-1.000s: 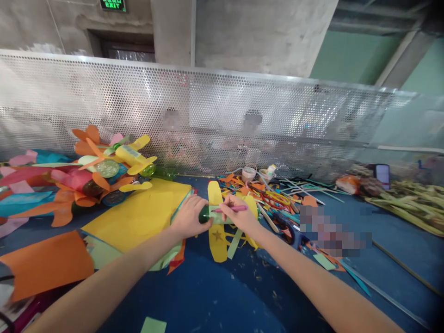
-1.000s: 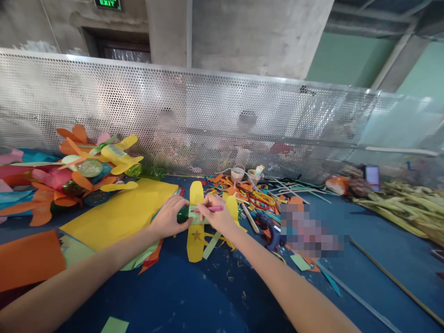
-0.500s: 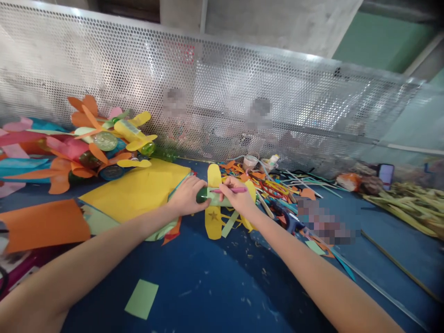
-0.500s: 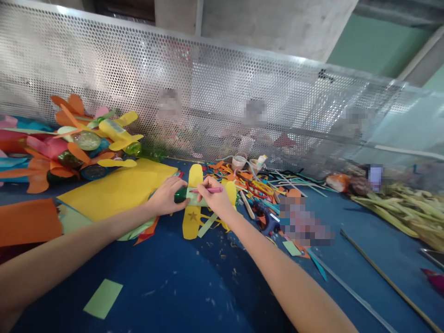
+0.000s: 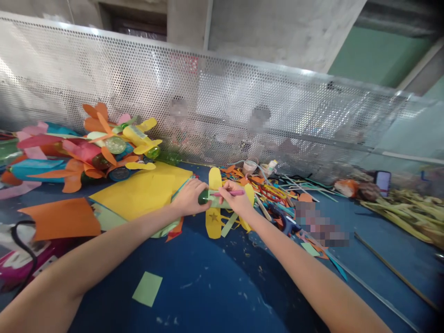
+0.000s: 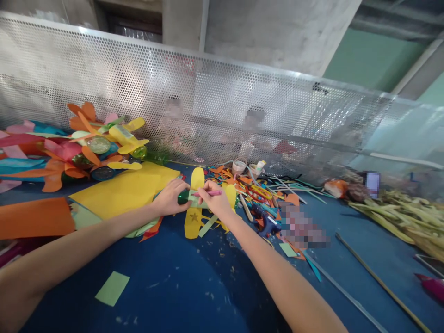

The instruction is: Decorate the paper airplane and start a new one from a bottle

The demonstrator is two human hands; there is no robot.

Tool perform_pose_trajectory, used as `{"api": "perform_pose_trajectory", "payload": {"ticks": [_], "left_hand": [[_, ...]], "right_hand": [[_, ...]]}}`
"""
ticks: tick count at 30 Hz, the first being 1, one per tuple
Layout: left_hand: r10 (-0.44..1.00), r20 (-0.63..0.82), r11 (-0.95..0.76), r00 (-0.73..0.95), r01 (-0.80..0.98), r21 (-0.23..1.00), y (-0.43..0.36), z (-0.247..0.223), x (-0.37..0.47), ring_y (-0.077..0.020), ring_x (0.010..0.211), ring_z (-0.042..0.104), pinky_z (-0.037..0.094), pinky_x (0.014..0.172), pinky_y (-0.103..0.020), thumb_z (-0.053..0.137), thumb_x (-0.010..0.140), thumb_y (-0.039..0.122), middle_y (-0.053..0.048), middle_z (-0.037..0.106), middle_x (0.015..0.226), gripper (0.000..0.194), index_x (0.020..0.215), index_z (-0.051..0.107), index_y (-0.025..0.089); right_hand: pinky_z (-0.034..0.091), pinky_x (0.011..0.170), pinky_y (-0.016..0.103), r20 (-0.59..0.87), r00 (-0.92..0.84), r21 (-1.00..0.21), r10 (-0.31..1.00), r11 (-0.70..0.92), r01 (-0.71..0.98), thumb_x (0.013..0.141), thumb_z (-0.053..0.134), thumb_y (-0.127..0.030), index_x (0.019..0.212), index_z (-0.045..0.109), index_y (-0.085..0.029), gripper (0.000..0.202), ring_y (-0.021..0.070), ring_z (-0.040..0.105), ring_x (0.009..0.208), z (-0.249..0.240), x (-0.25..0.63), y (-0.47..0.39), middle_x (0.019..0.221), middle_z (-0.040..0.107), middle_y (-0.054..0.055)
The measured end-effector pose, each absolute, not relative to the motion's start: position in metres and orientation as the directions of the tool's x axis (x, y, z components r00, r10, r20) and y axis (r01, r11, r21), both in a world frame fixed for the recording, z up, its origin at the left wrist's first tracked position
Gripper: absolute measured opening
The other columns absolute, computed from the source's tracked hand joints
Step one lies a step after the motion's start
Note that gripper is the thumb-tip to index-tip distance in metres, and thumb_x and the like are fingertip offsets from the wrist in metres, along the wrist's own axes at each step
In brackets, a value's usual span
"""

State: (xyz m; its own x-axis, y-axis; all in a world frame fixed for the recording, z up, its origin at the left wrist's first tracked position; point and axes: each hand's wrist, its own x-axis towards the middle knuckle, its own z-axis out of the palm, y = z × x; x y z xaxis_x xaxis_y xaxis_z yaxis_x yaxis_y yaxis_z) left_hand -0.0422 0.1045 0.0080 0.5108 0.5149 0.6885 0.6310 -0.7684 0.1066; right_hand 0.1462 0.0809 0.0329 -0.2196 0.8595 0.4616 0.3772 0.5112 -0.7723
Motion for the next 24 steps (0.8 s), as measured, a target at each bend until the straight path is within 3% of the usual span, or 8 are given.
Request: {"api": "perform_pose_trajectory", "payload": {"ticks": [7, 12, 24], "left_hand": [[0.514, 0.684, -0.768, 0.517, 0.633, 0.099, 0.1055, 0.0059, -0.0425, -0.0244, 0.088, 0.052, 0.042, 0.083, -0.039, 0.056, 0.072, 0.034, -0.006, 0.056, 0.088, 0.025, 0.091, 0.049, 0.020], [0.518, 0.684, -0.763, 0.513, 0.639, 0.098, 0.1057, 0.0055, -0.0431, -0.0247, 0.089, 0.052, 0.042, 0.083, -0.039, 0.057, 0.073, 0.033, -0.006, 0.057, 0.090, 0.025, 0.091, 0.048, 0.020], [0.523, 0.683, -0.760, 0.510, 0.642, 0.102, 0.1043, 0.0067, -0.0432, -0.0242, 0.088, 0.052, 0.043, 0.082, -0.038, 0.057, 0.073, 0.035, -0.006, 0.056, 0.088, 0.025, 0.091, 0.048, 0.020]], "right_hand": [[0.043, 0.063, 0.027, 0.464, -0.198, -0.799, 0.864, 0.504, 0.328, 0.084, 0.052, -0.032, 0.066, 0.042, -0.023, 0.022, 0.0157, 0.063, 0.062, 0.0312, 0.1460, 0.0838, 0.050, 0.060, -0.005], [0.041, 0.057, 0.025, 0.443, -0.226, -0.802, 0.867, 0.496, 0.331, 0.082, 0.053, -0.028, 0.064, 0.042, -0.023, 0.023, 0.0134, 0.057, 0.049, 0.0294, 0.1477, 0.0861, 0.048, 0.060, -0.005], [0.040, 0.057, 0.025, 0.471, -0.174, -0.788, 0.864, 0.502, 0.357, 0.083, 0.052, -0.029, 0.063, 0.041, -0.022, 0.023, 0.0134, 0.055, 0.049, 0.0313, 0.1479, 0.0843, 0.048, 0.058, -0.005]]}}
